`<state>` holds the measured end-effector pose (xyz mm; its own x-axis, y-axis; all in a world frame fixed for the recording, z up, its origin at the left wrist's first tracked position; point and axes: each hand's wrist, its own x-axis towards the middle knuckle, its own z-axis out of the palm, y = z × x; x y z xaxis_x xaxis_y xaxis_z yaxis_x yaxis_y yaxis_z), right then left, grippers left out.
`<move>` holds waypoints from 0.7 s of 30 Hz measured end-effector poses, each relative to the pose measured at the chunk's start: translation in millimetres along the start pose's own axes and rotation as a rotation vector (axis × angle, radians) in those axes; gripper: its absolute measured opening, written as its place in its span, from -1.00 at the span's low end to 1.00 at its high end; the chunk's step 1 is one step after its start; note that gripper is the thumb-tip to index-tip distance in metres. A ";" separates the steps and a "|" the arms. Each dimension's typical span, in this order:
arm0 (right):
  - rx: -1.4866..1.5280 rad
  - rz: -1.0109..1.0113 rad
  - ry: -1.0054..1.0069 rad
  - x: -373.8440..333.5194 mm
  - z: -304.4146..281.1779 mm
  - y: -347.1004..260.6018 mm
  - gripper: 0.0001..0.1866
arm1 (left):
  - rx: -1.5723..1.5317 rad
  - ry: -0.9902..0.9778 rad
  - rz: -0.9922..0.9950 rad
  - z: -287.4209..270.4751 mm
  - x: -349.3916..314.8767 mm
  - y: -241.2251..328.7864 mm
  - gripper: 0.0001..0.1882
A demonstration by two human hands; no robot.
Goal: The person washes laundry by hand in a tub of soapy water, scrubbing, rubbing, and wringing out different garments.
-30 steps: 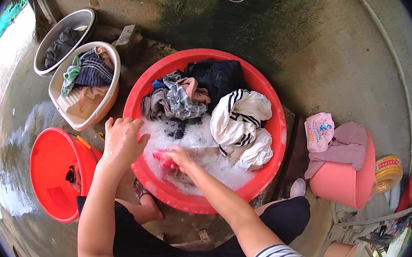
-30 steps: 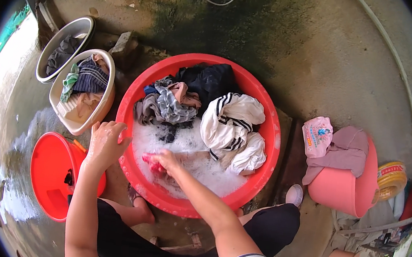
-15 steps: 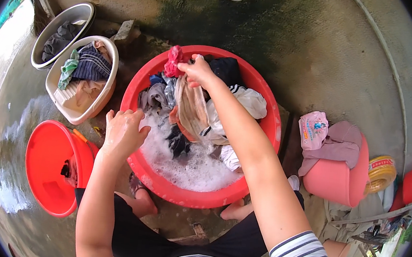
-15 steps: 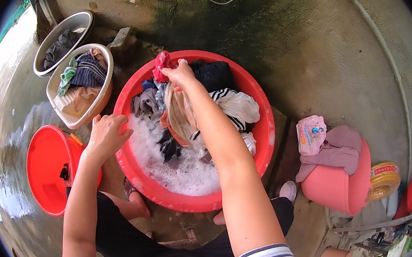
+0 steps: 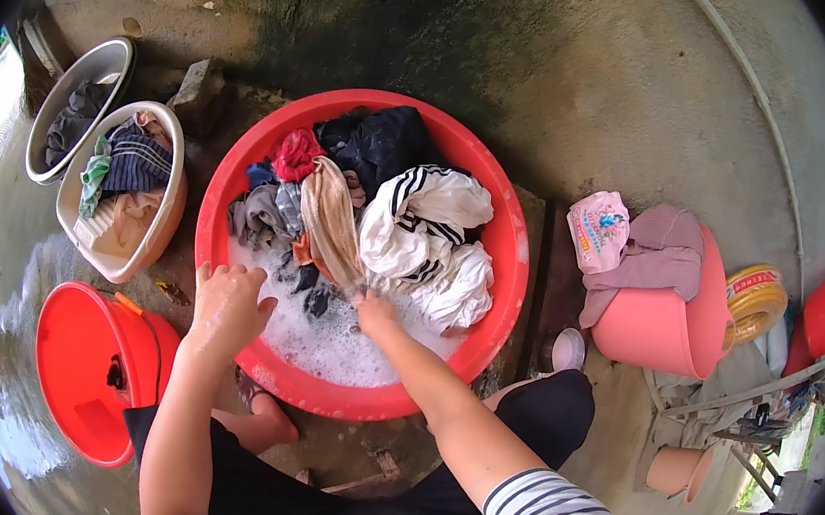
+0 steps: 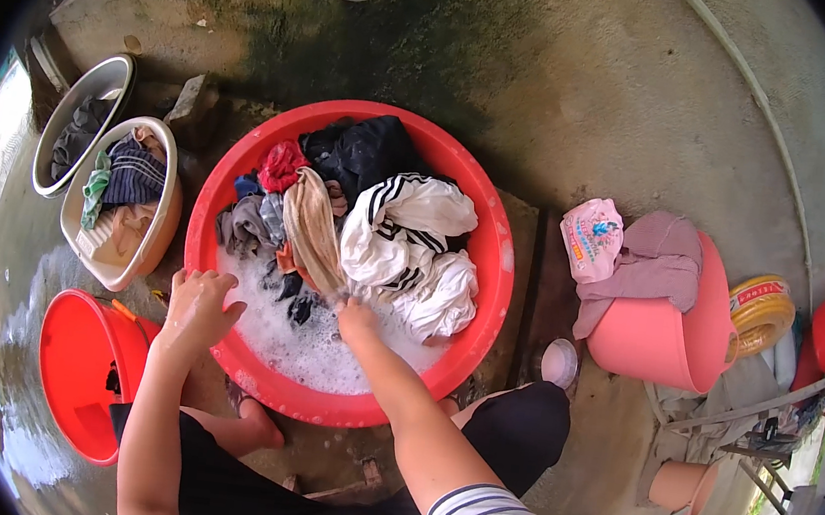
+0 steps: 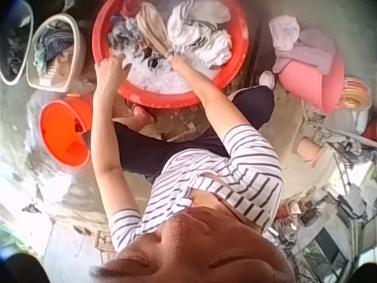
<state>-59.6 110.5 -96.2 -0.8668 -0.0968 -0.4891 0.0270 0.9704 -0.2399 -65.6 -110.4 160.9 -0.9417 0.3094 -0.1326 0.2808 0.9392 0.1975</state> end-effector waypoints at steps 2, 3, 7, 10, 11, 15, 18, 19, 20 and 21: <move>-0.305 0.119 -0.294 1.5 4.5 -13.2 -0.52 | 0.058 -0.085 0.011 11.1 1.3 6.3 -0.74; -0.303 0.117 -0.283 -3.2 9.6 -12.8 -0.52 | 0.051 -0.097 0.029 13.8 3.9 10.3 -0.75; -0.127 -0.085 0.110 -5.8 14.8 -32.6 -0.57 | 0.072 -0.082 0.074 12.0 0.7 14.3 -0.73; 0.174 -0.147 0.721 20.0 -8.5 -42.5 -0.41 | 0.078 -0.147 0.048 9.0 -8.4 18.7 -0.72; 0.206 -0.095 0.663 29.3 -14.3 -41.6 -0.36 | 0.127 -0.140 0.091 15.5 -11.6 19.8 -0.71; -0.193 -0.044 0.136 16.1 -15.1 -46.1 -0.23 | 0.088 -0.320 0.161 39.0 -11.7 28.9 -0.79; -0.423 -0.130 0.014 -1.1 24.6 -12.3 -0.70 | 0.053 -0.342 0.225 45.1 -1.4 45.3 -0.83; -0.436 -0.162 -0.034 -14.9 33.3 -6.3 -0.70 | 0.040 -0.300 0.204 50.6 -3.5 43.7 -0.83; -0.450 -0.169 -0.078 -23.7 32.1 1.7 -0.69 | 0.024 -0.253 0.206 55.3 -4.0 43.9 -0.84; -0.461 -0.190 -0.080 -25.6 21.9 -0.2 -0.69 | 0.056 -0.297 0.216 50.5 -5.3 41.4 -0.84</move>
<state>-26.5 107.9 -101.9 -0.7938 -0.2807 -0.5396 -0.3663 0.9288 0.0557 -39.6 -65.6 120.7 -0.7674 0.5229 -0.3711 0.4844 0.8519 0.1988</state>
